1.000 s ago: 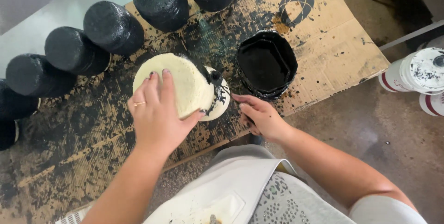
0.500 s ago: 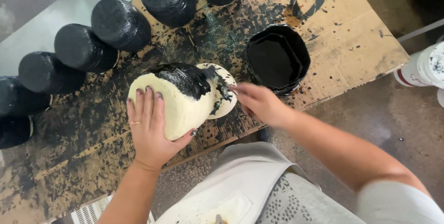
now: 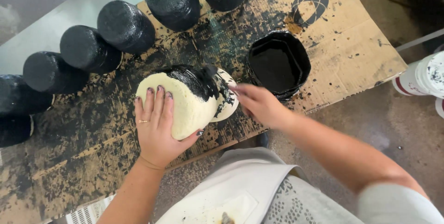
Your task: Applying a black wax coating to cheese wheels using a brush at a workbench
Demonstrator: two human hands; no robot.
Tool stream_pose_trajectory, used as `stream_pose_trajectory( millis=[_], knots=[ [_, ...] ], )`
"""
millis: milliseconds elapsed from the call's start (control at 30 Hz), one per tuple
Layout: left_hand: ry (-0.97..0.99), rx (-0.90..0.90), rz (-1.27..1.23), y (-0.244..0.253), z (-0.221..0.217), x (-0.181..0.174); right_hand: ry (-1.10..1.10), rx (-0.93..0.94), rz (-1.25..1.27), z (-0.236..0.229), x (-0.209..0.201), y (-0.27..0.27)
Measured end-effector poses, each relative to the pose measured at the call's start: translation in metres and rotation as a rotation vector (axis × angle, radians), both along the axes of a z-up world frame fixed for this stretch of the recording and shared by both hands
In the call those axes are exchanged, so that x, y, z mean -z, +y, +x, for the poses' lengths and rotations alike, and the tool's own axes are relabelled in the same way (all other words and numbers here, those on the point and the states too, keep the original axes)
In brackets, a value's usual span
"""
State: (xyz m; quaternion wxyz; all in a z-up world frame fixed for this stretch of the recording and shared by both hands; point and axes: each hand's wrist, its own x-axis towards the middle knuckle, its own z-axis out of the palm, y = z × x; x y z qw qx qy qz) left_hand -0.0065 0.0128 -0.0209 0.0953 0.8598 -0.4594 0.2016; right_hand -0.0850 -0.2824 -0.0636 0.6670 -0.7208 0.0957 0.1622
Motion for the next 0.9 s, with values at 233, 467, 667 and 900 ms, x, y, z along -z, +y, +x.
stream_pose_trajectory(
  millis=[233, 467, 667, 900],
  knots=[
    [0.010, -0.025, 0.004, -0.008, 0.002, -0.003, 0.023, 0.071, 0.025, -0.043, 0.001, 0.013],
    [-0.013, -0.072, 0.080, -0.023, 0.003, -0.015, -0.029, 0.067, 0.127, -0.002, -0.010, 0.007],
    [0.011, -0.099, 0.111, -0.031, 0.005, -0.017, -0.251, 0.034, -0.160, -0.057, -0.024, 0.007],
    [-0.032, -0.078, 0.119, -0.033, 0.003, -0.020, -0.528, 0.040, -0.276, -0.024, -0.007, 0.015]
  ],
)
